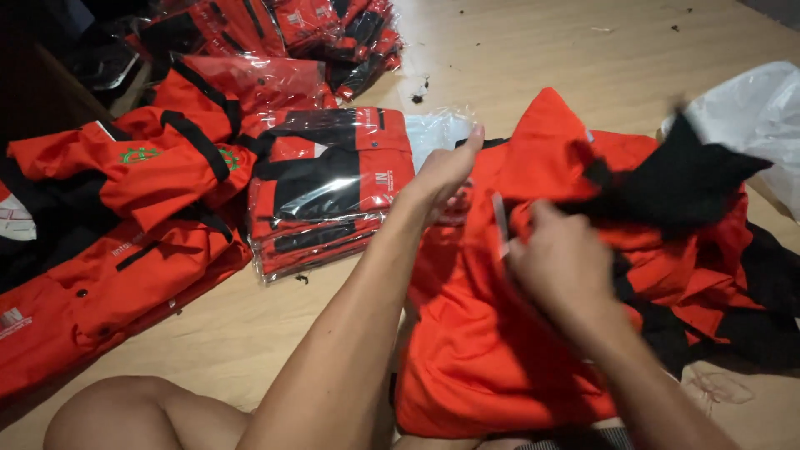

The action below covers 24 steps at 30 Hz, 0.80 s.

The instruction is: The person is sitting on the floor and buttoning up a red and black shirt.

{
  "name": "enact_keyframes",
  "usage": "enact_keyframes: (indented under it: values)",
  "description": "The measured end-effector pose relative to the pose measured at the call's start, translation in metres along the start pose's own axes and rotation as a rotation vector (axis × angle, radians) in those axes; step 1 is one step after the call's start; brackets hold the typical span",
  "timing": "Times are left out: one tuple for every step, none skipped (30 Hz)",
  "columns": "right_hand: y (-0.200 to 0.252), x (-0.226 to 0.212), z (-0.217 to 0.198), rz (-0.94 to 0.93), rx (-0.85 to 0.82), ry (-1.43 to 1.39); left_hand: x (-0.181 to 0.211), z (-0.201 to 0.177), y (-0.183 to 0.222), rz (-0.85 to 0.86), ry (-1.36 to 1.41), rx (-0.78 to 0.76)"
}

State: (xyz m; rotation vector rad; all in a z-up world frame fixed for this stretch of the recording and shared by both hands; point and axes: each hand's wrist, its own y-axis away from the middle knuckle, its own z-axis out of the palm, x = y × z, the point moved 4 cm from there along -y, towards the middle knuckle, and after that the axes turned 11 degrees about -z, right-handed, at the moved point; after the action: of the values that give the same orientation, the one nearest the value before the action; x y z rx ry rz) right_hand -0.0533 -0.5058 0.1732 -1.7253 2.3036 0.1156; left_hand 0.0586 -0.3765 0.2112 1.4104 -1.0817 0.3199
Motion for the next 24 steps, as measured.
enact_keyframes:
  values:
    - [0.011,-0.010,0.006,0.003,-0.001,0.000,0.002,0.002,0.012,-0.001,-0.002,-0.002]
    - [0.020,-0.024,0.016,-0.077,-0.108,0.025,0.006,0.004,0.024,0.033,-0.002,-0.012]
    - [0.031,-0.038,0.026,-0.158,-0.215,0.050,0.009,0.005,0.036,0.067,-0.003,-0.022]
    - [0.034,-0.040,0.033,-0.158,-0.215,0.049,0.003,0.011,0.027,0.066,-0.003,-0.020]
    - [0.039,-0.045,0.043,-0.198,-0.265,-0.008,0.000,0.019,0.019,0.154,-0.116,-0.015]
    - [0.043,-0.050,0.053,-0.242,-0.313,-0.064,-0.004,0.025,0.013,0.243,-0.229,-0.008]
    - [0.043,-0.046,0.054,-0.246,-0.313,-0.066,-0.014,0.023,-0.019,0.242,-0.229,-0.003]
    - [0.046,-0.048,0.059,-0.428,-0.457,-0.168,-0.019,0.023,-0.048,0.371,-0.389,0.078]
    - [0.050,-0.049,0.062,-0.614,-0.593,-0.272,-0.023,0.025,-0.078,0.500,-0.549,0.161]
    - [0.050,-0.049,0.031,-0.603,-0.592,-0.276,-0.027,0.014,-0.066,0.500,-0.555,0.152]
    - [0.051,-0.047,0.004,-0.454,-0.715,-0.445,-0.030,-0.002,-0.055,0.461,-0.308,0.128]
    - [0.053,-0.049,-0.023,-0.307,-0.840,-0.610,-0.038,-0.022,-0.044,0.409,-0.055,0.114]
    - [0.053,-0.049,-0.040,-0.306,-0.848,-0.612,-0.043,-0.031,-0.042,0.401,-0.055,0.115]
    - [0.042,-0.046,-0.063,-0.148,-0.641,-0.683,-0.044,-0.046,-0.038,0.408,-0.036,0.149]
    - [0.034,-0.043,-0.087,0.007,-0.430,-0.745,-0.046,-0.061,-0.033,0.414,-0.017,0.182]
    - [0.017,-0.026,-0.070,-0.005,-0.427,-0.744,-0.046,-0.073,-0.029,0.422,-0.014,0.191]
    - [-0.004,-0.008,-0.061,-0.043,-0.194,-0.752,-0.045,-0.086,-0.024,0.438,0.001,0.226]
    - [-0.020,0.013,-0.050,-0.070,0.034,-0.760,-0.048,-0.098,-0.020,0.446,0.013,0.258]
    - [-0.036,0.027,-0.025,-0.074,0.031,-0.763,-0.049,-0.106,-0.016,0.445,0.013,0.264]
    - [-0.053,0.043,0.003,-0.036,-0.061,-0.525,-0.053,-0.116,-0.013,0.448,0.033,0.296]
    - [-0.069,0.059,0.030,0.001,-0.145,-0.286,-0.056,-0.125,-0.010,0.452,0.052,0.329]
    - [-0.070,0.060,0.041,-0.004,-0.143,-0.285,-0.061,-0.136,-0.006,0.455,0.055,0.332]
    - [-0.070,0.064,0.053,0.066,-0.183,-0.187,-0.065,-0.148,-0.001,0.466,0.070,0.362]
    - [-0.069,0.068,0.067,0.133,-0.225,-0.087,-0.073,-0.160,0.005,0.472,0.087,0.394]
